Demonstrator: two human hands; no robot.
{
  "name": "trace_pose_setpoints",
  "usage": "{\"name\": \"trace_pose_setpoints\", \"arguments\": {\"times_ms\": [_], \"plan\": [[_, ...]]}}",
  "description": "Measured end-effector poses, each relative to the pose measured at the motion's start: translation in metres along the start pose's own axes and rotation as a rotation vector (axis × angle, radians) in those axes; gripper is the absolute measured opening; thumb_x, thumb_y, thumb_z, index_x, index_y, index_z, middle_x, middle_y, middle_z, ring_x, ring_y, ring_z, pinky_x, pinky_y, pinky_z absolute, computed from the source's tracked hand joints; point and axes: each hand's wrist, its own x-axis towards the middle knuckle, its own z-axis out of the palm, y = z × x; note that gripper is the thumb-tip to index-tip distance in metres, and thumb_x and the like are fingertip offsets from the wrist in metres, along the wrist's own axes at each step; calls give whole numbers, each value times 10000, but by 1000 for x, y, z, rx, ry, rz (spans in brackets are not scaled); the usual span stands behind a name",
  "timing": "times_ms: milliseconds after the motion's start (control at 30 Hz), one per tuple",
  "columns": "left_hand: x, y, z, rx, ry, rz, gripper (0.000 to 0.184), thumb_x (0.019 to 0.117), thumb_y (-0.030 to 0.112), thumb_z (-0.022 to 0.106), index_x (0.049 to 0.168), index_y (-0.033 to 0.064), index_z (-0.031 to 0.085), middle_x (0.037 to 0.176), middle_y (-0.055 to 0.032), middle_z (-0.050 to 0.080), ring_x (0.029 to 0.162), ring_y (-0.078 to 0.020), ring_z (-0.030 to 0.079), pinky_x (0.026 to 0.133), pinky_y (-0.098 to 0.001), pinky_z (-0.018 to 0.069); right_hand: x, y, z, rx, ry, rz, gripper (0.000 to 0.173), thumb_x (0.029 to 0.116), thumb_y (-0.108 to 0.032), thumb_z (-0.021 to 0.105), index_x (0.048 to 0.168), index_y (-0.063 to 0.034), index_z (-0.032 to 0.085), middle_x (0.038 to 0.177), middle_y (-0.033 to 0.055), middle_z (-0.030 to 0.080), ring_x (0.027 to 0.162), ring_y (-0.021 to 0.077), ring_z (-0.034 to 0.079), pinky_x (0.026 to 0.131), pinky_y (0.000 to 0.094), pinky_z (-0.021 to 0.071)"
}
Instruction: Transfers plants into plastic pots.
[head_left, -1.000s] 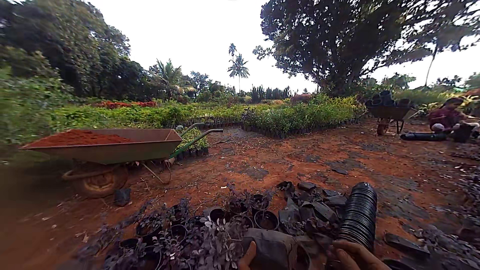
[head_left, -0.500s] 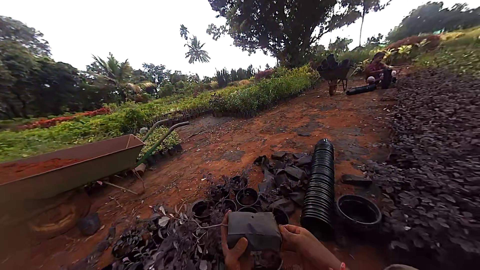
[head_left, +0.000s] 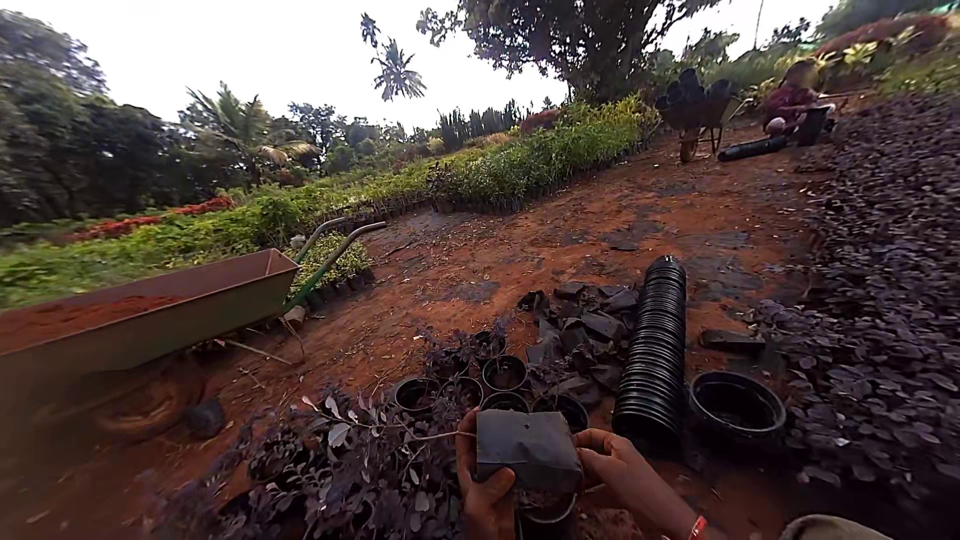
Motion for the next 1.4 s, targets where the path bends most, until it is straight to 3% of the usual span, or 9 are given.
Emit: {"name": "trace_pose_setpoints", "arguments": {"times_ms": [300, 433, 567, 767, 933, 1033, 1133, 1267, 1400], "plan": [[0, -11, 7, 142, -214, 76, 970, 625, 162, 940, 1448, 95, 432, 1374, -91, 609, 1248, -199, 611, 1047, -393, 526, 21, 18, -6, -72, 191, -203, 123, 1030, -49, 516, 1037, -22, 635, 836, 66, 660, 702, 138, 638, 638, 330, 543], [-9, -22, 10, -41, -158, -221, 1258, 620, 482, 940, 1557, 72, 207, 1453, -140, 541, 1248, -246, 609, 971, -442, 559, 14, -12, -25, -333, 377, -408, 132, 1020, -62, 523, 978, -48, 648, 841, 70, 647, 783, 180, 640, 736, 424, 533], [-28, -49, 21, -405, 190, -469, 1057, 567, 543, 941, 1441, 131, 514, 1253, -177, 680, 1131, -358, 678, 890, -552, 590, -5, -22, -22, -749, 473, -735, 173, 952, -157, 530, 948, -80, 685, 838, 72, 673, 775, 251, 686, 677, 525, 550], [-29, -50, 26, -353, 422, -432, 579, 800, 330, 717, 1290, 53, 583, 1118, -190, 694, 993, -320, 699, 777, -493, 601, -8, -9, -15, -839, 387, -731, 230, 986, -209, 503, 1007, -77, 690, 865, 86, 694, 797, 264, 708, 694, 516, 572], [-29, -52, 25, -310, 406, -367, 647, 736, 297, 783, 1293, 46, 570, 1110, -187, 697, 997, -298, 700, 808, -480, 601, -8, -1, -13, -932, 442, -723, 426, 1035, -417, 441, 1035, -53, 662, 828, 107, 678, 739, 289, 700, 623, 513, 562], [-35, -55, 24, -332, 403, -385, 620, 758, 290, 767, 1295, 44, 579, 1131, -192, 694, 1028, -309, 693, 839, -492, 591, -2, 4, -15, -1007, 481, -825, 397, 1050, -362, 414, 958, -60, 655, 760, 100, 659, 683, 285, 701, 560, 489, 555], [-38, -62, 20, -402, 401, -443, 554, 890, 383, 640, 1326, 46, 578, 1177, -202, 683, 1071, -340, 677, 864, -524, 579, 2, 6, -20, -1002, 473, -953, 348, 1044, -299, 440, 915, -73, 670, 749, 82, 668, 676, 252, 708, 560, 445, 564], [-40, -76, 9, -519, 357, -567, 796, 922, 757, 398, 1342, 115, 612, 1248, -184, 681, 1137, -364, 661, 890, -569, 562, 1, 5, -22, -984, 480, -1059, 420, 1058, -367, 411, 886, -106, 691, 763, 47, 688, 683, 197, 707, 550, 401, 561], [-46, -84, 18, -578, 379, -647, 743, 998, 687, 256, 1294, 120, 634, 1178, -160, 708, 1075, -333, 687, 857, -527, 580, -7, -5, -22, -1093, 493, -1151, 375, 1030, -324, 454, 848, -109, 701, 762, 58, 689, 681, 219, 704, 534, 398, 551]]}}
